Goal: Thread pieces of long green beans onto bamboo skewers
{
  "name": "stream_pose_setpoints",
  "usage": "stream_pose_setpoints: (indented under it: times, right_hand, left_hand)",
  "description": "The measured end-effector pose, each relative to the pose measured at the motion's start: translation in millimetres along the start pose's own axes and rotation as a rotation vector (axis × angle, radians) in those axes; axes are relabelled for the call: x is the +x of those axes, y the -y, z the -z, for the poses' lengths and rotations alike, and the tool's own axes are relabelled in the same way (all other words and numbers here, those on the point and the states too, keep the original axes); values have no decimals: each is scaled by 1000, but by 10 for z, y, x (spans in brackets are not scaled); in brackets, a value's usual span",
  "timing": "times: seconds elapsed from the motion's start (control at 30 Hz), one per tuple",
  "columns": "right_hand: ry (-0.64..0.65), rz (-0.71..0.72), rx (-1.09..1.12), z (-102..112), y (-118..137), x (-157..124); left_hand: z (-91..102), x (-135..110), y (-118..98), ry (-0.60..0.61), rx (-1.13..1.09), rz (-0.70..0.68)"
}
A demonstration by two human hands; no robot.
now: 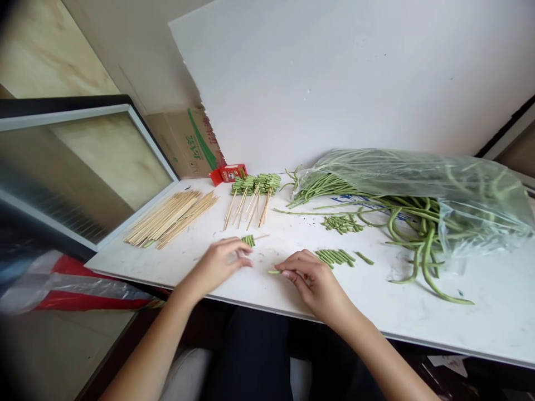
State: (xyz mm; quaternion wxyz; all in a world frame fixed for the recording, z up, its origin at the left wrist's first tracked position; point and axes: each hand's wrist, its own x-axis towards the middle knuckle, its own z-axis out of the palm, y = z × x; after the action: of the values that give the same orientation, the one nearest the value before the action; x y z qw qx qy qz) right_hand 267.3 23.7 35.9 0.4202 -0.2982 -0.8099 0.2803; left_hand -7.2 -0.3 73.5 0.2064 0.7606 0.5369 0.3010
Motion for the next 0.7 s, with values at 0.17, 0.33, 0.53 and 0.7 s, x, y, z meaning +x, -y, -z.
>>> stream_pose_setpoints:
  times: [0.17,0.33,0.53,0.7]
  right_hand:
    - [-106,-153,60,28,-30,11]
    - [-153,-216,108,110,-32,17]
    - [-254,-333,172,247,-131,9]
    - [-328,-455,333,292,-215,-5]
  left_hand:
    - [518,-39,406,-49,346,234]
    - [410,-18,599,30,343,216]
    - [285,-19,678,-9,292,178]
    - [180,-117,804,-166,213,175]
